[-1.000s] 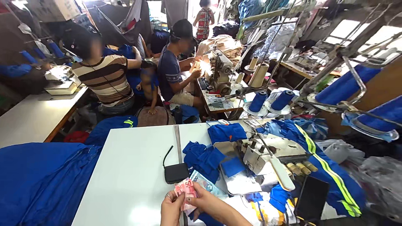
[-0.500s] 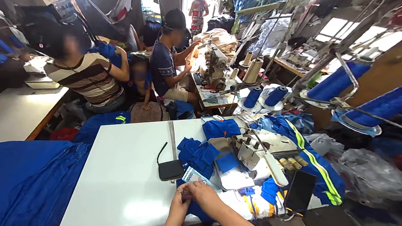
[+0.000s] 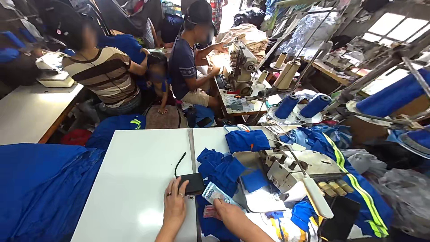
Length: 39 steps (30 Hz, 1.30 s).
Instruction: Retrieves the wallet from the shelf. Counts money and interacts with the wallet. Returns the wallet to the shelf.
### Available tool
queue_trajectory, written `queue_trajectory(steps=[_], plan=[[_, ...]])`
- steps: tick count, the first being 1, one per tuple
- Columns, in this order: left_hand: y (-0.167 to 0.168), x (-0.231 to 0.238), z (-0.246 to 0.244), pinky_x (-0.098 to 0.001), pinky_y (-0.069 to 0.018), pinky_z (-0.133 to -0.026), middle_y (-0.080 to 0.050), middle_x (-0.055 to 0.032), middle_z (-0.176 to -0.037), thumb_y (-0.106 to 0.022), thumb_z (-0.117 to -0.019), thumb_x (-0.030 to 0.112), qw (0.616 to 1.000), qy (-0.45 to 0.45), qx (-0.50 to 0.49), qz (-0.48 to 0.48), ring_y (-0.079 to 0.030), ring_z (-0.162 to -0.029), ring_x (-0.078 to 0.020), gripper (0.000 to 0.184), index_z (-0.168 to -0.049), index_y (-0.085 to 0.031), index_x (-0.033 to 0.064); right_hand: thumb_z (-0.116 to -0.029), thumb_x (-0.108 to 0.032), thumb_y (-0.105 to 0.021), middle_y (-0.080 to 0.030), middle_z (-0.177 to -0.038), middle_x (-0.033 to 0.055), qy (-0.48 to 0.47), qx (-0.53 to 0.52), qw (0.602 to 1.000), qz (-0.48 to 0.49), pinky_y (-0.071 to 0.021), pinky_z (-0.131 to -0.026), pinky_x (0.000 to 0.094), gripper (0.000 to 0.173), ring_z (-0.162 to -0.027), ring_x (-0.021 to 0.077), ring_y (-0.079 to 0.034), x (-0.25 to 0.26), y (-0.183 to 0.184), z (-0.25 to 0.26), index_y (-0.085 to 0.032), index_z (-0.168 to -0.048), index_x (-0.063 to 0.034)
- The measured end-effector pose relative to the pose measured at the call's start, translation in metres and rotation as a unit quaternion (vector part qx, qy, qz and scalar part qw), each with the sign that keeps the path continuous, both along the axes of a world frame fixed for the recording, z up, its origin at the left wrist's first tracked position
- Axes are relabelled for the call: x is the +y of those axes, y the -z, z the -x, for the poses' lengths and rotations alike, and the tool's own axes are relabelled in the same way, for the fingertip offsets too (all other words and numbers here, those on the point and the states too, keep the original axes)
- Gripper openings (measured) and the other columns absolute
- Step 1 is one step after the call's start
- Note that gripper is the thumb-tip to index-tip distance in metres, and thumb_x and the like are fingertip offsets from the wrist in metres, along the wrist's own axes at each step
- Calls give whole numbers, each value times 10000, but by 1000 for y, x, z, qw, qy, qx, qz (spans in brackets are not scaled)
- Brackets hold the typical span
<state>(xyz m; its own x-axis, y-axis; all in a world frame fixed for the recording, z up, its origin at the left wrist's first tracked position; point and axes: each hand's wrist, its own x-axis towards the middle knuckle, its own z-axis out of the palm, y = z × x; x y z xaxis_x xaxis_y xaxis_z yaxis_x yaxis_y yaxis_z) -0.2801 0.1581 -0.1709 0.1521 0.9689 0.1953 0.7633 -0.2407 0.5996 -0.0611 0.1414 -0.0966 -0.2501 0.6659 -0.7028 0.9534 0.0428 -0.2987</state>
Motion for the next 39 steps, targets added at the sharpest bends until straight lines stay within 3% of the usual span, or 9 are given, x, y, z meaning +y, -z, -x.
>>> queue_trajectory(steps=[2, 5, 15, 19, 21, 23, 28, 33, 39], plan=[[-7, 23, 14, -681, -291, -1151, -432, -184, -1580, -823, -696, -14, 993, 63, 22, 93, -333, -1474, -481, 826, -1468, -554, 105, -1081, -136, -447, -570, -1357, 268, -7, 16, 1000, 0, -524, -911, 622, 310, -1146, 463, -640, 3, 1, -2, -505, -1358, -11], [-18, 56, 24, -593, -221, -1224, -444, -122, -1584, -828, -804, 128, 963, 149, 28, 222, -307, -1517, -361, 725, -1472, -546, 121, -1081, -136, -447, -581, -1351, 251, -20, 41, 999, -4, -518, -923, 622, 301, -1169, 448, -631, 5, 3, -2, -526, -1345, -17], [-38, 94, 44, -433, -530, -1007, -745, -121, -1081, -495, -1080, 193, 933, 91, -110, 331, -715, -1024, -218, 302, -1180, -697, -7, -1068, -126, -476, -626, -1268, 232, 80, 138, 984, -84, -525, -961, 564, 290, -1145, 387, -656, 8, 3, -5, -552, -1325, -15], [-32, 81, 37, -517, -417, -1122, -657, -151, -1324, -692, -964, 343, 950, 126, -57, 280, -592, -1271, -305, 430, -1279, -685, 51, -1062, -106, -480, -620, -1264, 233, 123, 170, 973, -91, -524, -988, 515, 306, -1144, 353, -657, 12, 0, -3, -522, -1344, 7], [-28, 71, 33, -601, -281, -1196, -491, -171, -1526, -832, -817, 405, 953, 151, -42, 258, -371, -1472, -371, 681, -1383, -622, 90, -1061, -112, -489, -626, -1254, 230, 125, 174, 971, -104, -523, -993, 506, 307, -1144, 348, -658, 13, 1, -2, -520, -1340, 12], [-24, 66, 32, -628, -226, -1207, -390, -170, -1602, -878, -771, 319, 950, 162, -18, 267, -260, -1526, -389, 796, -1463, -544, 110, -1061, -113, -490, -622, -1277, 217, 137, 176, 970, -101, -518, -1007, 499, 323, -1157, 333, -655, 15, 2, -2, -504, -1363, 0], [-21, 80, 35, -445, -389, -1180, -573, -171, -1447, -686, -956, 125, 943, 108, -123, 288, -528, -1371, -283, 475, -1405, -580, 12, -1058, -101, -486, -636, -1243, 211, 186, 199, 956, -106, -548, -939, 492, 339, -1061, 315, -685, 19, 4, -5, -476, -1384, -8], [-19, 88, 31, -544, -317, -1201, -323, -216, -1627, -893, -730, 93, 931, 215, -50, 289, -324, -1500, -384, 863, -1495, -496, 60, -1056, -106, -487, -662, -1058, 182, 236, 237, 936, -109, -584, -738, 462, 322, -788, 278, -690, 22, 12, -9, -463, -1360, -3], [-28, 107, 33, -430, -410, -1160, -597, -170, -1414, -716, -932, 95, 911, 170, -146, 347, -560, -1334, -256, 502, -1403, -571, -1, -1046, -91, -494, -665, -989, 161, 278, 265, 914, -133, -594, -671, 426, 319, -710, 240, -682, 26, 14, -17, -466, -1345, 18]])
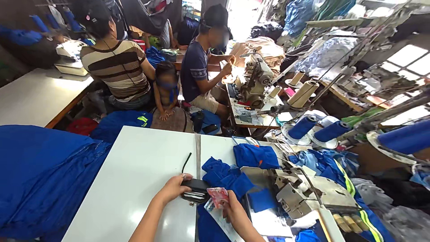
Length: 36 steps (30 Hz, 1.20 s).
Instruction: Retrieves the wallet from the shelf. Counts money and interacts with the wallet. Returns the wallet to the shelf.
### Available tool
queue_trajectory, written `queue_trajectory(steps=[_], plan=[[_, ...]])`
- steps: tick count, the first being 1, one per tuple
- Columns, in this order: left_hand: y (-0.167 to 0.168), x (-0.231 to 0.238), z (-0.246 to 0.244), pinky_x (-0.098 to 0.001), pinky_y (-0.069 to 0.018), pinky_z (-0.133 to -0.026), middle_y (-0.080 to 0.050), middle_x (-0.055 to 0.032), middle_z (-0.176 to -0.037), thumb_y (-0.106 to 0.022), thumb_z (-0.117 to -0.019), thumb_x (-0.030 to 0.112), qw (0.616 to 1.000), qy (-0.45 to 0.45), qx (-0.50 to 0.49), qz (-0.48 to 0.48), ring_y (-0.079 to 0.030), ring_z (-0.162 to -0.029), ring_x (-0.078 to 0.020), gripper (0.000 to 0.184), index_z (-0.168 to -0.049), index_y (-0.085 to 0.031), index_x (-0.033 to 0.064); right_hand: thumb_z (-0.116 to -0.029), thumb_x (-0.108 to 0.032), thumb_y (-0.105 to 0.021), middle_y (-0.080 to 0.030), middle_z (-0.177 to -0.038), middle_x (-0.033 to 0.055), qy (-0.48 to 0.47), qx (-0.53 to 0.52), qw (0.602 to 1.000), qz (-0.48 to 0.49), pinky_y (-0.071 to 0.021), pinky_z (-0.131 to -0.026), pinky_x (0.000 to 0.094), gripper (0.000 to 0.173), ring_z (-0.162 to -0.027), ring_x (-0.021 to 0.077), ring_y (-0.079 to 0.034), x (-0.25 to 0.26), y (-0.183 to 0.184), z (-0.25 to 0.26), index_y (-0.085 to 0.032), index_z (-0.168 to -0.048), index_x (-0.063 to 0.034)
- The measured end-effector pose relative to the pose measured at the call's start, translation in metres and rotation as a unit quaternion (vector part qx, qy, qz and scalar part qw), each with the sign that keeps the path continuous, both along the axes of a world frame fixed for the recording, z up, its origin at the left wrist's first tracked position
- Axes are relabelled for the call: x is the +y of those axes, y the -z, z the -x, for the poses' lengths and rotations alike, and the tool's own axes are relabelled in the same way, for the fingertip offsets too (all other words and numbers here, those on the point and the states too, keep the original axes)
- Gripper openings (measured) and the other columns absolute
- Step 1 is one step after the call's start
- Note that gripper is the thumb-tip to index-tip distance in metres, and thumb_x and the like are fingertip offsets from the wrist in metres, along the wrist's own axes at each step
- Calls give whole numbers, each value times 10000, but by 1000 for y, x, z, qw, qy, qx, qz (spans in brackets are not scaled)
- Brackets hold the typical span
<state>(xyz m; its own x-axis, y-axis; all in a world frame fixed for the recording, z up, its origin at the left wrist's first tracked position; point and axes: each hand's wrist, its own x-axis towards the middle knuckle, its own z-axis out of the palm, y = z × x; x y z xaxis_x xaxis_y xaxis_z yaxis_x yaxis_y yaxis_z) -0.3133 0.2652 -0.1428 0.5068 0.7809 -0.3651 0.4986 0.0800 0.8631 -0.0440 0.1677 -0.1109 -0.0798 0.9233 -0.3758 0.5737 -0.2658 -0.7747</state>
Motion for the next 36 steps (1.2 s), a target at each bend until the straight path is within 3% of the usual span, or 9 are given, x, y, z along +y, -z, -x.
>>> queue_trajectory(steps=[3, 6, 10, 17, 22, 27, 31, 33, 36], plan=[[0, 14, 4, -424, -459, -1095, -665, -155, -1290, -644, -1002, 190, 1000, -15, -18, 9, -631, -1210, -231, 339, -1284, -661, 3, -1045, -80, -495, -671, -997, 158, 20, 6, 1000, -22, -607, -669, 413, 304, -714, 228, -695, 7, -2, 1, -477, -1330, 24], [1, 25, 0, -453, -446, -1089, -674, -166, -1253, -563, -1050, 229, 1000, -16, -5, -6, -629, -1197, -253, 314, -1225, -689, 0, -1040, -76, -498, -673, -1041, 150, 23, -9, 998, -57, -600, -722, 403, 309, -780, 219, -695, 20, -8, 5, -496, -1334, 17], [2, 32, -6, -475, -432, -1096, -662, -192, -1266, -527, -1068, 240, 1000, -24, 8, -11, -617, -1218, -286, 340, -1230, -675, -19, -1042, -75, -493, -678, -1088, 164, -1, -37, 992, -117, -590, -803, 405, 318, -858, 230, -699, 42, -18, 15, -510, -1344, 26], [6, 38, -9, -521, -416, -1111, -656, -220, -1280, -510, -1076, 267, 1000, -22, 20, -10, -608, -1243, -328, 377, -1250, -666, -28, -1039, -93, -531, -697, -1103, 180, -51, -62, 964, -252, -575, -924, 392, 254, -1010, 256, -707, 73, -6, 39, -600, -1236, 51], [4, 36, -12, -540, -424, -1088, -653, -224, -1268, -472, -1090, 256, 999, -26, 43, -7, -609, -1227, -345, 372, -1261, -649, -23, -992, -67, -575, -713, -999, 149, -100, -105, 932, -332, -579, -891, 449, 154, -959, 305, -712, 81, 15, 45, -678, -1083, 6], [10, 30, -21, -535, -411, -1120, -649, -186, -1315, -578, -1037, 197, 995, -55, 79, -5, -594, -1271, -335, 337, -1323, -625, 26, -971, -29, -583, -717, -989, 128, -92, -132, 926, -342, -582, -881, 455, 134, -954, 301, -712, 82, 23, 43, -685, -1057, -17], [7, 26, -21, -538, -468, -1078, -651, -151, -1324, -711, -941, 132, 994, -91, 59, 20, -627, -1231, -323, 633, -1509, -436, 89, -975, -13, -576, -725, -1029, 112, -115, -146, 915, -357, -582, -896, 439, 139, -980, 284, -712, 84, 28, 41, -690, -1050, -39], [1, 20, -22, -514, -505, -1041, -584, -160, -1406, -761, -897, 116, 988, -152, 31, 17, -638, -1205, -315, 708, -1504, -399, 68, -970, -2, -576, -729, -1042, 112, -122, -155, 909, -366, -586, -887, 443, 149, -976, 285, -716, 86, 30, 40, -694, -1049, -48], [-3, 2, -28, -450, -551, -997, -536, -171, -1461, -754, -885, 80, 967, -253, -5, -33, -665, -1170, -278, 594, -1405, -473, 17, -978, -12, -574, -730, -1052, 111, -124, -161, 907, -368, -591, -877, 443, 148, -977, 285, -719, 89, 34, 38, -692, -1056, -53]])
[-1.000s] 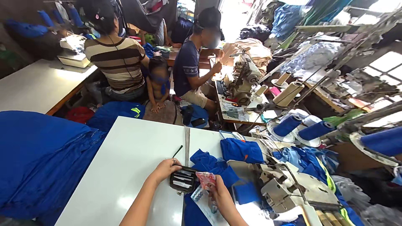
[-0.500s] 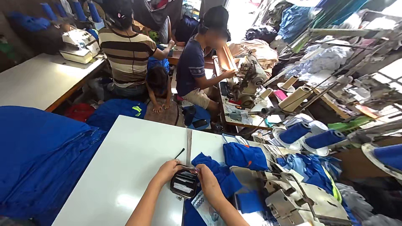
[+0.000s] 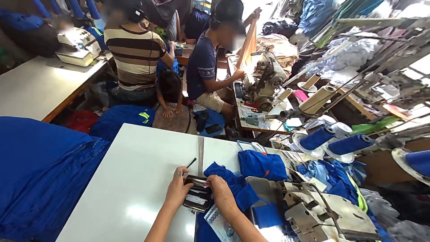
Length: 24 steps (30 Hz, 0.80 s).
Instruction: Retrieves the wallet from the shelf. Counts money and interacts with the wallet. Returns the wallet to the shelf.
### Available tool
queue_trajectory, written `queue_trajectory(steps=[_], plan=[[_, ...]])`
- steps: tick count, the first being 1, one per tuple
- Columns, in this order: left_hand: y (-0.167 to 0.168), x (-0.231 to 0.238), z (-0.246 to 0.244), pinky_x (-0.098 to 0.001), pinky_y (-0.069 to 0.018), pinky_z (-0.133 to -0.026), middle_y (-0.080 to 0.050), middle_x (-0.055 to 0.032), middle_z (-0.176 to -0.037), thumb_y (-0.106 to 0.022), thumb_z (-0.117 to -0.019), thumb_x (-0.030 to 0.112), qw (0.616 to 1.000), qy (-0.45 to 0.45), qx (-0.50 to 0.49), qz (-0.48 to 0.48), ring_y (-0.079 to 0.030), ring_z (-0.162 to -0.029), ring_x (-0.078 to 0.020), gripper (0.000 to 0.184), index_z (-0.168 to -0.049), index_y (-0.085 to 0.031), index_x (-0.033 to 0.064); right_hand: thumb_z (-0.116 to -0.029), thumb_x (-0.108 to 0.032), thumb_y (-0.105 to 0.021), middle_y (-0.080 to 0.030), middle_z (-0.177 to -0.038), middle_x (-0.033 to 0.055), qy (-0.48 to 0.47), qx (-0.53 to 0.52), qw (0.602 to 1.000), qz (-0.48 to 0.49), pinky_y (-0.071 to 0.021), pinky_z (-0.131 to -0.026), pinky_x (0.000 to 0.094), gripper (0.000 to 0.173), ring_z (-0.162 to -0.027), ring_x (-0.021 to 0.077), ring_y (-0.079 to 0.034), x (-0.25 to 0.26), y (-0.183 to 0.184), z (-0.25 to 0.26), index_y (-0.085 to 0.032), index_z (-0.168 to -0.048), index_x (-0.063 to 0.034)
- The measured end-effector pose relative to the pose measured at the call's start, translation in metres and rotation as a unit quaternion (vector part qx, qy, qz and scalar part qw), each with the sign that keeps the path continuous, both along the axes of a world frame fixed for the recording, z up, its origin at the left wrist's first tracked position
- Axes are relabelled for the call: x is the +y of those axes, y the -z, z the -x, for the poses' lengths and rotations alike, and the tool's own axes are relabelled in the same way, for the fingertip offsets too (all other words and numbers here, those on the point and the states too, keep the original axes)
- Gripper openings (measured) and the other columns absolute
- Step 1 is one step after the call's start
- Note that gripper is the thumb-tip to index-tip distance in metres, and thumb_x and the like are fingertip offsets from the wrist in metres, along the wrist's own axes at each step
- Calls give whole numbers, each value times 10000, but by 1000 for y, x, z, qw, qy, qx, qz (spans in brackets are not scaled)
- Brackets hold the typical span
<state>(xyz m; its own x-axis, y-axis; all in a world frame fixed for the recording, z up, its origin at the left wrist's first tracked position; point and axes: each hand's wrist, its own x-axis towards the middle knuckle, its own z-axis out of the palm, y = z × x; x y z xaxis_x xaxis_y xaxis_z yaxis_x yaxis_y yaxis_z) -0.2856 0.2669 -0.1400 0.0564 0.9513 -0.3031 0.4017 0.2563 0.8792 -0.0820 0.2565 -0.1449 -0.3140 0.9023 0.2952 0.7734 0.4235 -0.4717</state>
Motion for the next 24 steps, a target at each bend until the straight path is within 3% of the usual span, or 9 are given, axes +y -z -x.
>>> queue_trajectory(steps=[3, 5, 8, 12, 15, 20, 22, 24], plan=[[13, -18, -8, -431, -482, -1092, -516, -208, -1473, -713, -895, 45, 994, -12, -8, -106, -536, -1353, -292, 342, -1221, -628, -14, -998, -38, -558, -725, -1053, 124, 12, 2, 999, 36, -586, -886, 441, 150, -992, 294, -715, 3, 0, 0, -687, -1074, -34], [14, -22, -12, -450, -455, -1122, -474, -206, -1519, -735, -888, 84, 994, 18, 14, -111, -491, -1396, -317, 424, -1297, -642, 24, -1020, -68, -539, -718, -1058, 142, 24, 2, 997, 71, -578, -910, 436, 172, -1013, 303, -711, 6, -3, 1, -680, -1106, -19], [10, -18, -15, -472, -456, -1113, -461, -208, -1529, -753, -880, 100, 993, 42, 64, -91, -516, -1363, -352, 520, -1373, -607, 15, -1035, -101, -531, -717, -1056, 161, 38, 19, 994, 103, -570, -929, 434, 205, -1026, 309, -710, 9, -7, 2, -673, -1139, 3], [7, -12, -19, -466, -473, -1096, -453, -209, -1536, -729, -888, 67, 994, 31, 78, -77, -530, -1350, -351, 489, -1357, -605, -3, -1045, -119, -519, -709, -1059, 166, 49, 44, 988, 136, -560, -943, 424, 219, -1032, 291, -704, 10, -9, 1, -654, -1162, 7], [8, -14, -23, -475, -494, -1062, -469, -221, -1515, -719, -891, 48, 991, 24, 90, -100, -549, -1327, -362, 368, -1247, -637, 2, -1048, -99, -505, -704, -1096, 176, 55, 60, 985, 155, -551, -962, 425, 226, -1056, 291, -699, 9, -10, 1, -639, -1191, 14], [4, -12, -28, -482, -465, -1094, -371, -186, -1609, -651, -967, 117, 980, 79, 172, -58, -537, -1340, -389, 427, -1393, -638, 143, -1059, -109, -485, -700, -1127, 175, 67, 64, 981, 173, -549, -966, 425, 245, -1072, 285, -698, 9, -7, 1, -625, -1221, 11], [-2, -9, -30, -458, -461, -1101, -355, -181, -1620, -635, -982, 132, 975, 92, 196, -40, -544, -1336, -376, 430, -1411, -620, 136, -1068, -115, -466, -695, -1144, 170, 76, 70, 976, 194, -546, -970, 417, 257, -1079, 271, -695, 8, -8, 2, -610, -1245, 3], [-4, -7, -31, -454, -459, -1101, -383, -187, -1600, -632, -984, 131, 974, 93, 203, -36, -551, -1325, -374, 391, -1370, -633, 69, -1072, -116, -456, -690, -1166, 172, 85, 84, 970, 211, -540, -983, 412, 271, -1094, 265, -690, 8, -9, 3, -599, -1269, 5]])
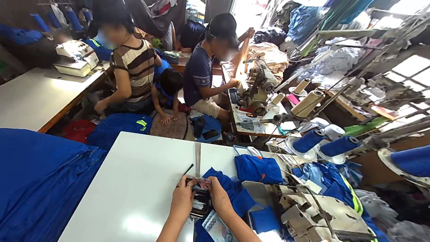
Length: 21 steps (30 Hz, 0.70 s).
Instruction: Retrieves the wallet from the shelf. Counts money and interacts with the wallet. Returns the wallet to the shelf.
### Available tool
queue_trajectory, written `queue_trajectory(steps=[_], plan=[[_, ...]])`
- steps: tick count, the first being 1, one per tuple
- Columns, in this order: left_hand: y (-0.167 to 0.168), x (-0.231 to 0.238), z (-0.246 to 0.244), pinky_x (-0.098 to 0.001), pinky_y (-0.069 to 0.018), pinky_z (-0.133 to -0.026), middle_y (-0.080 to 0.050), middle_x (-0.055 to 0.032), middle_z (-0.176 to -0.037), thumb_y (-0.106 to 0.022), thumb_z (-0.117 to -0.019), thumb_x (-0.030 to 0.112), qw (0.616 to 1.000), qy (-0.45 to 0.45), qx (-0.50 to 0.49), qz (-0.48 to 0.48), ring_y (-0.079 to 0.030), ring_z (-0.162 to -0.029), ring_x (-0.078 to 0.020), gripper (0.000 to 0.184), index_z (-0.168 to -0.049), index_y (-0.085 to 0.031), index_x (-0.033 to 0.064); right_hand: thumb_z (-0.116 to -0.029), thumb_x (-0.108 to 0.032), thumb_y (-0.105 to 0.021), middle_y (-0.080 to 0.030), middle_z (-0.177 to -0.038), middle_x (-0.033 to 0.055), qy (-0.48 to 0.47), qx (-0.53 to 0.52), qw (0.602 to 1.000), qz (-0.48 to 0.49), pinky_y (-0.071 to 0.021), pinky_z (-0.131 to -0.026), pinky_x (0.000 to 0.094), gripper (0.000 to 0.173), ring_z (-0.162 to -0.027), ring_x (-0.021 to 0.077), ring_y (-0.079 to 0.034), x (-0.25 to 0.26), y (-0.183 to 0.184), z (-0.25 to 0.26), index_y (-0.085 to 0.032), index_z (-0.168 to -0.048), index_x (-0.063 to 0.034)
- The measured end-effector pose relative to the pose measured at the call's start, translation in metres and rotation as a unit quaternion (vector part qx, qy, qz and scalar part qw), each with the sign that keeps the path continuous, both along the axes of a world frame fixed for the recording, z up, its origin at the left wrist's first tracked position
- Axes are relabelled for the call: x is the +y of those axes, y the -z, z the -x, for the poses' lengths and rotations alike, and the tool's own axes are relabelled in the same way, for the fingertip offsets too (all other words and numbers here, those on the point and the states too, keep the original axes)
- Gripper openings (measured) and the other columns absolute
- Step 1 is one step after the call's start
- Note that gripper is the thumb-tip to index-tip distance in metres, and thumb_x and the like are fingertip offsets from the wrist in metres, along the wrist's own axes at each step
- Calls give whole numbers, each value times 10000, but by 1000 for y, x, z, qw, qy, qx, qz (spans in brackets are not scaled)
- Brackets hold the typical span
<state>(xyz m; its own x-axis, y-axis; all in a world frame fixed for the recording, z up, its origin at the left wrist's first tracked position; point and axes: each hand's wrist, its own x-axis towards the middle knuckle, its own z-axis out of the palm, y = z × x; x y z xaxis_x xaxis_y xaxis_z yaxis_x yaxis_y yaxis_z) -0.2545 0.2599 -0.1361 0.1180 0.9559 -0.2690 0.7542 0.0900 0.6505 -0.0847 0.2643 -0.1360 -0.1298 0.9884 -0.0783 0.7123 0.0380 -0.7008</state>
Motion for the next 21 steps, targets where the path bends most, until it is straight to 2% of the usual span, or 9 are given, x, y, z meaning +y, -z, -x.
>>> queue_trajectory(steps=[2, 6, 9, 11, 13, 15, 16, 19, 21], plan=[[0, 1, -1, -467, -464, -1091, -409, -185, -1582, -630, -986, 138, 1000, -1, 5, -4, -556, -1314, -375, 349, -1322, -645, 44, -1076, -117, -451, -684, -1183, 173, 11, 11, 1000, 17, -537, -987, 412, 281, -1103, 261, -685, 0, -2, 1, -581, -1294, 2], [-6, 4, -2, -499, -418, -1123, -339, -162, -1629, -612, -1014, 256, 998, 31, 43, 35, -493, -1372, -388, 385, -1382, -639, 149, -1077, -121, -450, -685, -1165, 178, 24, 25, 999, 23, -554, -935, 411, 290, -1034, 260, -700, -1, -4, 1, -567, -1312, 1], [-11, 8, 0, -515, -380, -1149, -329, -168, -1629, -604, -1019, 317, 994, 58, 56, 69, -449, -1404, -389, 379, -1349, -663, 142, -1073, -120, -459, -692, -1145, 174, 20, 25, 999, 19, -562, -920, 412, 278, -1016, 256, -707, -2, -3, 3, -575, -1297, -3], [-12, 9, 3, -523, -365, -1159, -307, -178, -1638, -592, -1026, 312, 992, 74, 58, 80, -426, -1421, -395, 350, -1293, -693, 110, -1075, -124, -461, -691, -1144, 169, 6, 10, 1000, 10, -562, -925, 406, 262, -1029, 256, -704, -2, -3, 4, -591, -1270, -6], [-10, 4, 6, -530, -342, -1175, -281, -161, -1658, -602, -1022, 289, 993, 80, 51, 65, -397, -1450, -383, 319, -1268, -714, 119, -1066, -112, -469, -692, -1136, 174, -25, -27, 999, -13, -566, -925, 418, 251, -1036, 275, -706, -2, -1, 3, -621, -1232, -2], [-3, -6, 9, -538, -308, -1196, -296, -140, -1662, -631, -1002, 265, 996, 70, 44, 14, -361, -1482, -369, 291, -1239, -741, 137, -1037, -88, -514, -706, -1067, 160, -71, -84, 990, -91, -597, -853, 436, 193, -970, 292, -723, -2, 6, 1, -670, -1123, -13], [3, -13, 10, -550, -319, -1188, -328, -145, -1648, -645, -991, 254, 997, 59, 45, -25, -372, -1476, -378, 271, -1211, -758, 145, -1013, -63, -540, -711, -1035, 152, -95, -112, 980, -131, -605, -819, 447, 161, -939, 300, -728, -1, 9, 0, -683, -1079, -28], [26, -30, 6, -585, -454, -1072, -489, -188, -1538, -692, -950, 178, 984, 7, 54, -170, -528, -1347, -432, 184, -1093, -804, 147, -942, 45, -568, -708, -1057, 170, -148, -194, 955, -166, -597, -811, 508, 229, -945, 350, -722, -4, 6, 3, -698, -1107, -46], [29, -36, 2, -590, -501, -1015, -503, -211, -1519, -727, -904, 81, 975, -11, 67, -213, -572, -1290, -463, 212, -1087, -807, 153, -899, 69, -608, -709, -1043, 181, -153, -237, 943, -179, -596, -787, 515, 253, -927, 363, -723, -4, 4, 9, -707, -1104, -43]])
